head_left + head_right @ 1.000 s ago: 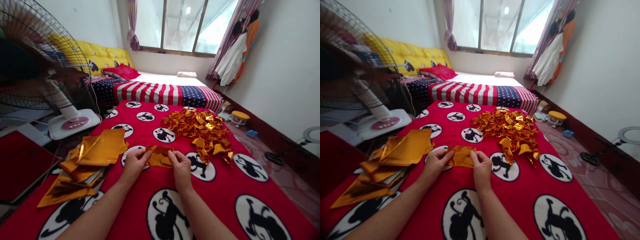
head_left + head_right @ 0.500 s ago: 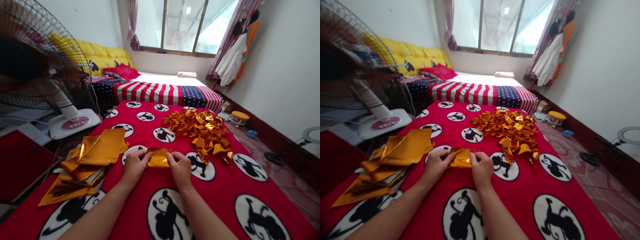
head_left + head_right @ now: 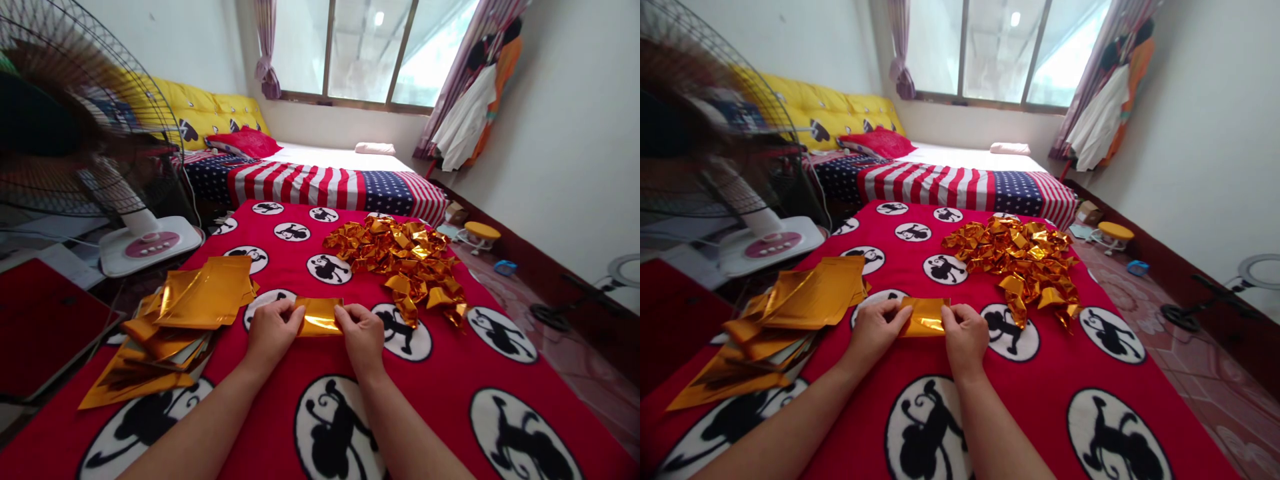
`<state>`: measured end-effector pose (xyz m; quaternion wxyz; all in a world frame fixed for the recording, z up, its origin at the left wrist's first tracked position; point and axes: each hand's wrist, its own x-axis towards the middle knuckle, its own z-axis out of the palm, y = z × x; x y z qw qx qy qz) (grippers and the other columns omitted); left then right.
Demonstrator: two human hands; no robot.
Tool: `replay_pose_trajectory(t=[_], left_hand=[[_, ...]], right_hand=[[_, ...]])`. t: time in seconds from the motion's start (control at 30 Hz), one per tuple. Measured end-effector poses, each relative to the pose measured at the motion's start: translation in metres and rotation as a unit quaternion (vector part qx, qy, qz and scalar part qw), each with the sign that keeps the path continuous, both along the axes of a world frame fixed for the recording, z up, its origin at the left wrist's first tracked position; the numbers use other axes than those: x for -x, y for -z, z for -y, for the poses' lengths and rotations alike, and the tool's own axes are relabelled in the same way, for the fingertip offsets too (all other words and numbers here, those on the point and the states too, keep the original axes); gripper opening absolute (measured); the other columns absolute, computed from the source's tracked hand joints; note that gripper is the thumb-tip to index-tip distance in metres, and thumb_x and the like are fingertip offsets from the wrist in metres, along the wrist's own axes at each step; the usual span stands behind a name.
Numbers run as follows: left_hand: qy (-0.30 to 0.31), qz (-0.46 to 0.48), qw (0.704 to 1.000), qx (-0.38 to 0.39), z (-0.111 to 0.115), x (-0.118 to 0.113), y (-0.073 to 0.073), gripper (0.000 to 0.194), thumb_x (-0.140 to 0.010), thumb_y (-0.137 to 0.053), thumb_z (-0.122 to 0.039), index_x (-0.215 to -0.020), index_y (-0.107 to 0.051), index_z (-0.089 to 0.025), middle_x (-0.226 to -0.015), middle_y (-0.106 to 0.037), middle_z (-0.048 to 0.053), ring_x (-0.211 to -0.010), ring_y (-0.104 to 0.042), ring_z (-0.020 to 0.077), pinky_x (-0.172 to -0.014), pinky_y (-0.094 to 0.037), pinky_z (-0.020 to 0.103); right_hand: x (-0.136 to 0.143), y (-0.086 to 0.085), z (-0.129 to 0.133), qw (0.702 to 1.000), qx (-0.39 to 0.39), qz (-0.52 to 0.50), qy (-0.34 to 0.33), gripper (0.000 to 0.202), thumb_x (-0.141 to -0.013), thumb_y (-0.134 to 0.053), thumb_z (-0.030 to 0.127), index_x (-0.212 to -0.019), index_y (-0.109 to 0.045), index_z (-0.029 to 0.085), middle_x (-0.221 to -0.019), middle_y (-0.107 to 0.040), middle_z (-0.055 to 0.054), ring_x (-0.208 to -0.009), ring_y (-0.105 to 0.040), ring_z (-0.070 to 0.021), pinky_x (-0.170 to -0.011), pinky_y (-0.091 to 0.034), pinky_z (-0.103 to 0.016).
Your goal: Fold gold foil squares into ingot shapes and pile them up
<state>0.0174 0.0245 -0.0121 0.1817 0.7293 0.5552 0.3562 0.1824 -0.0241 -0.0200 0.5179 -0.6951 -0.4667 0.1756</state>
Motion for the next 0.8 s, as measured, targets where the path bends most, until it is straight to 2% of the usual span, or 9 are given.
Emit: replay_pose_trajectory(t=[0.17, 0.27, 0.33, 0.4, 0.5, 0.57, 0.67, 0.8], left_hand=[[-0.002, -0.161, 0.987, -0.011, 0.002, -0.001, -0.002, 0.028, -0.082, -0.054, -0.036, -0.059, -0.057, -0.02, -0.061, -0.062, 0.003, -0.062, -0.056, 0.0183, -0.059, -0.031, 0.028], [-0.005, -0.195, 0.981, -0.013, 0.003, -0.002, -0.004, 0.018, -0.083, -0.055, -0.036, -0.073, -0.06, -0.02, -0.068, -0.064, 0.004, -0.069, -0.059, 0.0215, -0.065, -0.034, 0.031], [-0.012, -0.191, 0.982, -0.004, 0.004, -0.004, -0.005, 0.016, -0.082, -0.058, -0.034, -0.088, -0.059, -0.02, -0.069, -0.064, 0.003, -0.07, -0.06, 0.0221, -0.068, -0.036, 0.032], [-0.017, -0.183, 0.983, 0.003, 0.006, -0.005, -0.006, 0.023, -0.082, -0.059, -0.033, -0.1, -0.057, -0.019, -0.072, -0.064, 0.003, -0.072, -0.061, 0.0225, -0.07, -0.038, 0.032], [-0.003, -0.157, 0.988, -0.011, 0.006, -0.004, -0.006, 0.03, -0.082, -0.06, -0.029, -0.11, -0.056, -0.018, -0.087, -0.065, 0.005, -0.081, -0.061, 0.0225, -0.074, -0.041, 0.033], [0.035, -0.124, 0.991, -0.02, 0.004, -0.001, -0.004, 0.026, -0.083, -0.059, -0.026, -0.109, -0.061, -0.022, -0.096, -0.063, 0.005, -0.088, -0.06, 0.0214, -0.077, -0.042, 0.032], [0.114, -0.088, 0.99, -0.005, -0.002, 0.006, 0.0, 0.017, -0.083, -0.061, -0.028, -0.096, -0.072, -0.027, -0.094, -0.061, 0.003, -0.089, -0.059, 0.0192, -0.079, -0.043, 0.03], [0.159, -0.084, 0.984, 0.011, -0.009, 0.014, 0.004, 0.026, -0.077, -0.069, -0.039, -0.102, -0.074, -0.031, -0.094, -0.06, 0.002, -0.088, -0.058, 0.0181, -0.076, -0.043, 0.029]], right_hand=[[-0.002, -0.002, -0.001, 0.985, 0.069, 0.158, 0.015, 0.026, -0.082, -0.057, 0.039, -0.065, -0.071, 0.024, -0.065, -0.069, -0.001, -0.058, -0.059, -0.0161, -0.054, -0.033, -0.026], [-0.002, -0.004, -0.002, 0.974, 0.098, 0.205, 0.017, 0.025, -0.081, -0.058, 0.039, -0.065, -0.071, 0.025, -0.067, -0.07, -0.001, -0.06, -0.06, -0.0172, -0.055, -0.031, -0.028], [-0.001, -0.004, -0.002, 0.97, 0.11, 0.214, 0.018, 0.023, -0.081, -0.059, 0.038, -0.067, -0.071, 0.026, -0.068, -0.07, -0.001, -0.062, -0.061, -0.0177, -0.056, -0.031, -0.028], [-0.001, -0.006, -0.002, 0.969, 0.119, 0.216, 0.019, 0.02, -0.08, -0.06, 0.038, -0.067, -0.07, 0.026, -0.067, -0.07, 0.0, -0.062, -0.061, -0.0176, -0.056, -0.03, -0.028], [0.0, -0.009, -0.003, 0.969, 0.133, 0.209, 0.022, 0.011, -0.077, -0.063, 0.034, -0.072, -0.067, 0.025, -0.064, -0.068, 0.002, -0.061, -0.061, -0.0167, -0.056, -0.03, -0.026], [0.0, -0.011, -0.003, 0.97, 0.138, 0.201, 0.022, 0.009, -0.076, -0.064, 0.032, -0.08, -0.065, 0.025, -0.062, -0.066, 0.003, -0.059, -0.061, -0.0163, -0.055, -0.029, -0.026], [-0.001, -0.011, -0.003, 0.971, 0.14, 0.194, 0.016, 0.013, -0.076, -0.064, 0.031, -0.087, -0.063, 0.024, -0.062, -0.065, 0.004, -0.059, -0.06, -0.016, -0.055, -0.029, -0.026], [-0.005, -0.009, -0.001, 0.975, 0.122, 0.183, 0.01, 0.011, -0.078, -0.062, 0.03, -0.086, -0.061, 0.023, -0.064, -0.063, 0.003, -0.061, -0.059, -0.0169, -0.057, -0.032, -0.027]])
